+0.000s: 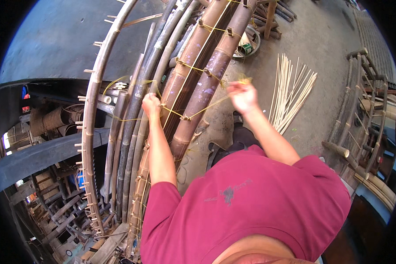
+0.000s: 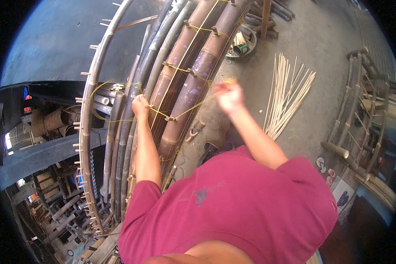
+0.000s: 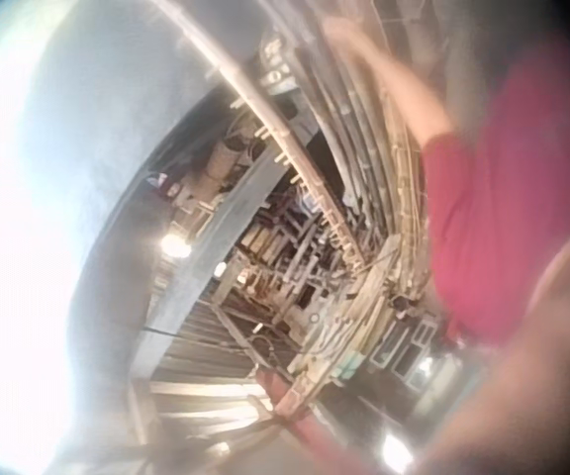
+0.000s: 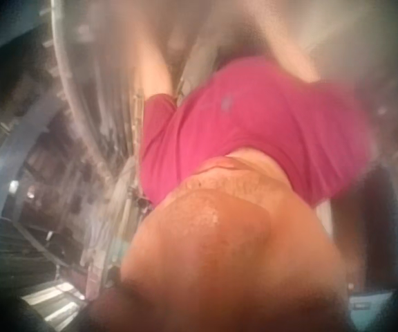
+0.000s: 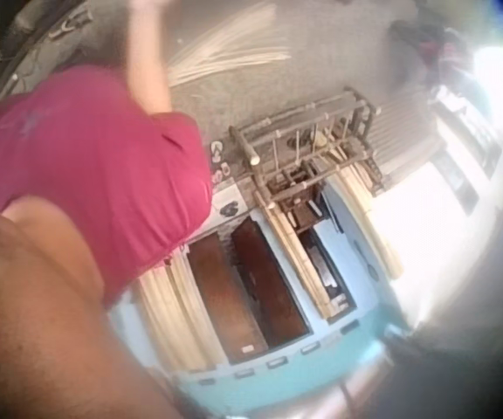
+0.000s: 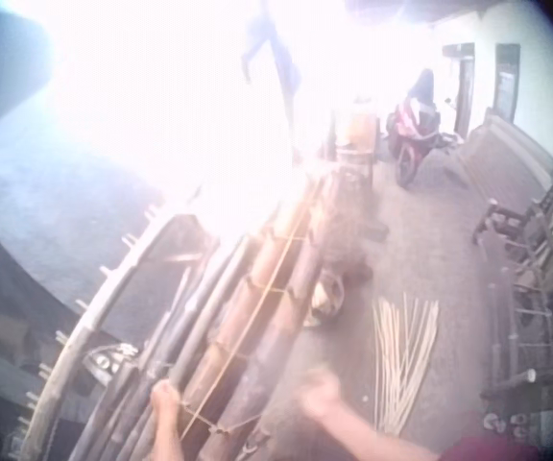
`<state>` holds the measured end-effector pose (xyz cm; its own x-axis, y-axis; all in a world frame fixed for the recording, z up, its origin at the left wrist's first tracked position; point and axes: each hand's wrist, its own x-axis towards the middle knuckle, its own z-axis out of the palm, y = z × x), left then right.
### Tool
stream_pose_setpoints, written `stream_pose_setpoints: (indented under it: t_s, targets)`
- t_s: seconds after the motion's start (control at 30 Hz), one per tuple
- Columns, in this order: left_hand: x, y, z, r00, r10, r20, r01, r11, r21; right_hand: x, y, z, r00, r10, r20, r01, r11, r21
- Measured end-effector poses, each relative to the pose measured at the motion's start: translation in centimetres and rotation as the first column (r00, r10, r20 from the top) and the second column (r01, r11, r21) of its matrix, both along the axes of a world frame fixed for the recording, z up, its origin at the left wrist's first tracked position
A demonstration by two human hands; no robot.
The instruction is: The person ties thin bamboo sticks to a curved bamboo frame using yellow string. They wrap the string around the sticks and frame, then tie knots to secure them in place. The process is repeated for multiple sticks along the frame.
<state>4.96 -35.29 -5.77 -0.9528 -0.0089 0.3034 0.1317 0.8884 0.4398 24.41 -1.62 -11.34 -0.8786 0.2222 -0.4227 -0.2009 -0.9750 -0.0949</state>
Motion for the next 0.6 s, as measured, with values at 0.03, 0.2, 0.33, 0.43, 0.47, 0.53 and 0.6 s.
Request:
stream_pose_setpoints:
  t_s: [0.03,0.2,0.33,0.43,0.47,0.53,0.6]
  targets:
    - [-0.3,0.1,-0.9,0.986,0.009,0.166,-0.018,0.998,0.053,2.8,2.5,-2.7,0.986,-0.087,0.141,0.094,0.995,-0.041]
    - [-4.5,-9.8,1.5,0.859,0.047,0.509,-0.405,0.671,0.621,13.1,-0.4,-6.1,0.801,0.068,0.594,-0.119,0.992,0.047]
    - [-2.5,-32.3,7.9,0.803,0.306,0.511,-0.594,0.477,0.648,15.1,-10.9,-2.4,0.619,0.555,0.556,-0.582,0.799,-0.149]
    - [5.0,-26.5,13.4,0.876,0.198,0.440,-0.352,0.887,0.300,16.1,-18.8,0.8,0.440,0.865,0.241,-0.892,0.451,0.008]
    - [8.1,-24.7,13.7,0.922,0.081,0.380,-0.201,0.937,0.287,15.7,-21.0,2.1,0.387,0.902,0.192,-0.922,0.383,0.056]
    - [13.6,-22.7,10.6,0.925,-0.241,0.293,0.218,0.970,0.109,14.2,-25.0,6.2,0.445,0.883,0.147,-0.894,0.447,0.022]
    - [18.4,-17.4,8.2,0.814,-0.354,0.460,0.350,0.932,0.098,11.9,-27.7,7.3,0.771,0.584,0.253,-0.611,0.791,0.034]
